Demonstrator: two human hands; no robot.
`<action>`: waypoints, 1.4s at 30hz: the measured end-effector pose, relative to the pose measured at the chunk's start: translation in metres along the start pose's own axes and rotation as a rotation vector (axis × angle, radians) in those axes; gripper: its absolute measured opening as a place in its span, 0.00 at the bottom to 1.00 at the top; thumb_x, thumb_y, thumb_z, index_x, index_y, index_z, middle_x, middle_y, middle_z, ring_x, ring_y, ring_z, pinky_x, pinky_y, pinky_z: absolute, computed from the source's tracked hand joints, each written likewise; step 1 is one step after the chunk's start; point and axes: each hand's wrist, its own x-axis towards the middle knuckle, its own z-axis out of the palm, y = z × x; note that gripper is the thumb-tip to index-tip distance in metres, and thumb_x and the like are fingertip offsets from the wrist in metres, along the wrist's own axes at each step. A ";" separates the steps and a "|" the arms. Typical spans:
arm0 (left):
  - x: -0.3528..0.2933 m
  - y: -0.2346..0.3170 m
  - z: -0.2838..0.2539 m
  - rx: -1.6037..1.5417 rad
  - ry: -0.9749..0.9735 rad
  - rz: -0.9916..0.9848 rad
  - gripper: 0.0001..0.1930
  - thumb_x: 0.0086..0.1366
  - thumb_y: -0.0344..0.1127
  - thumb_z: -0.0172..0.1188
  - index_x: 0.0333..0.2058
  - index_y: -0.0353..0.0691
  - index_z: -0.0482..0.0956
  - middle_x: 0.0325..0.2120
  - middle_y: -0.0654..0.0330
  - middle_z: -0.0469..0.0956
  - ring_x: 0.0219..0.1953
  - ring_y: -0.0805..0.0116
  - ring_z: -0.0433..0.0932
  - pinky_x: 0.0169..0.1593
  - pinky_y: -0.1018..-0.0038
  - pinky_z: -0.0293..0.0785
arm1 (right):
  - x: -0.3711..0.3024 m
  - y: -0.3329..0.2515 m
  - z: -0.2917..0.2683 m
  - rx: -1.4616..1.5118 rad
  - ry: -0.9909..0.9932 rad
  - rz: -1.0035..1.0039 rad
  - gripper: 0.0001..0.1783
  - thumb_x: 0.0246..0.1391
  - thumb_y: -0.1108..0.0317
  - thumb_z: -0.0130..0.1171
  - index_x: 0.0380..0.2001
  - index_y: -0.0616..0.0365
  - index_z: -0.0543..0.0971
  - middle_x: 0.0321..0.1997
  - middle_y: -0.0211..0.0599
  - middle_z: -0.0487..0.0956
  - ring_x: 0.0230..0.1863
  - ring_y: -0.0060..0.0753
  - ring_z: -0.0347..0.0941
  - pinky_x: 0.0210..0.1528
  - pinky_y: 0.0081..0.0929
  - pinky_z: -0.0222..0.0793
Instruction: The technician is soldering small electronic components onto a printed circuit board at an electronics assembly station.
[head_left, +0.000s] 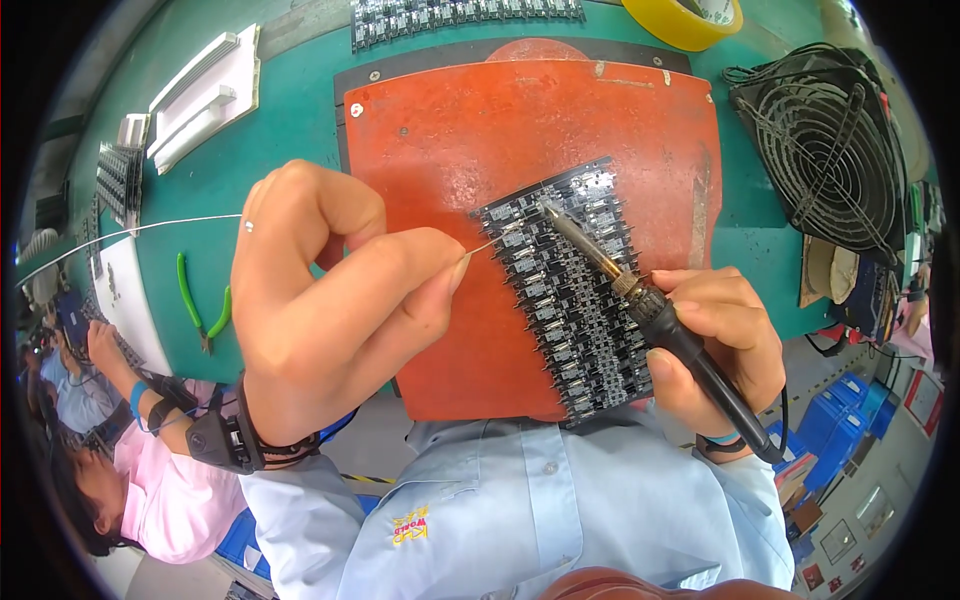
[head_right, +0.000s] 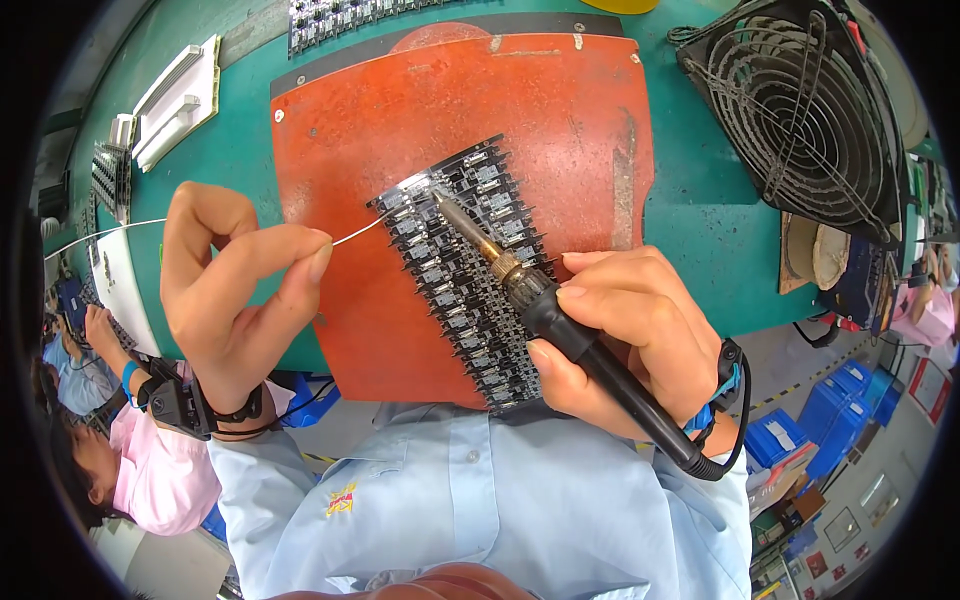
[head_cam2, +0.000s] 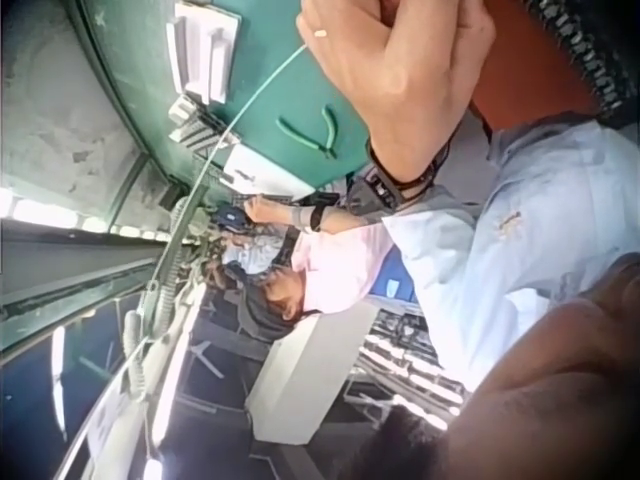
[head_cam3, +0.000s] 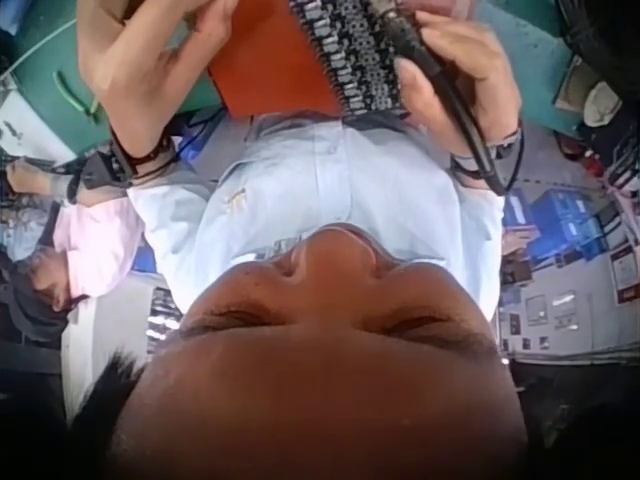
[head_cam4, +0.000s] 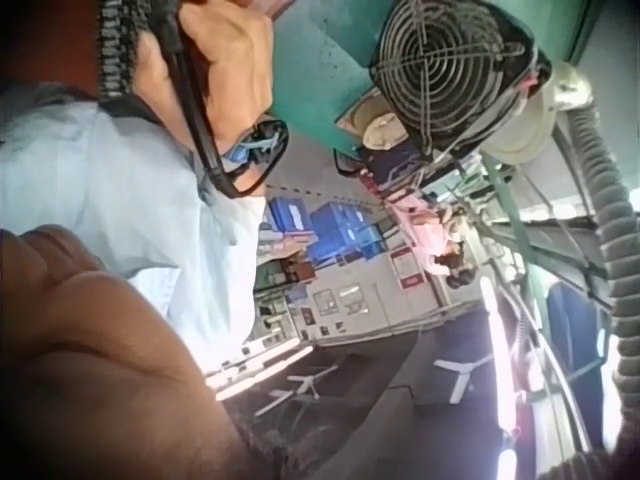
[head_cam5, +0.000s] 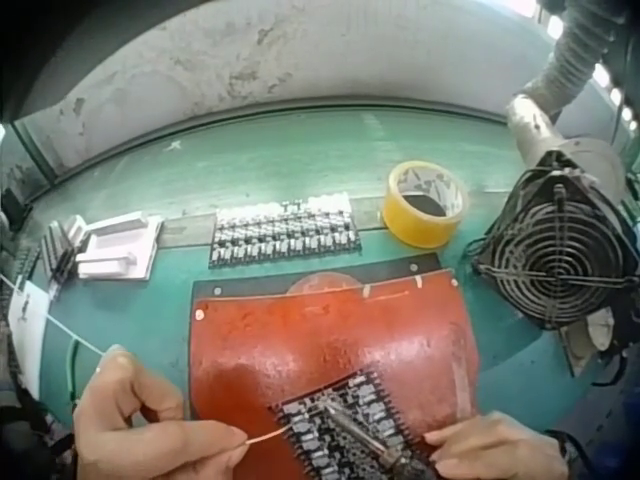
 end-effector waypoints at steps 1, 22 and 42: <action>0.000 -0.001 0.001 0.002 -0.008 -0.003 0.11 0.44 0.24 0.70 0.30 0.37 0.84 0.27 0.62 0.62 0.27 0.68 0.64 0.30 0.74 0.59 | 0.001 -0.001 0.000 -0.003 -0.010 0.000 0.20 0.41 0.75 0.72 0.38 0.66 0.75 0.31 0.46 0.79 0.32 0.43 0.79 0.45 0.45 0.80; -0.011 -0.016 0.044 -0.040 -0.062 0.271 0.06 0.62 0.31 0.58 0.27 0.46 0.70 0.48 0.59 0.83 0.52 0.59 0.76 0.62 0.54 0.56 | 0.011 -0.007 -0.007 -0.058 -0.078 -0.033 0.22 0.35 0.77 0.74 0.37 0.66 0.76 0.31 0.47 0.78 0.29 0.45 0.77 0.38 0.41 0.77; -0.009 -0.012 0.045 -0.040 -0.011 0.226 0.10 0.51 0.27 0.66 0.26 0.46 0.72 0.45 0.65 0.84 0.46 0.66 0.79 0.60 0.58 0.59 | 0.008 0.000 -0.008 -0.021 -0.088 -0.049 0.19 0.48 0.69 0.68 0.41 0.65 0.74 0.31 0.45 0.77 0.30 0.39 0.73 0.39 0.43 0.71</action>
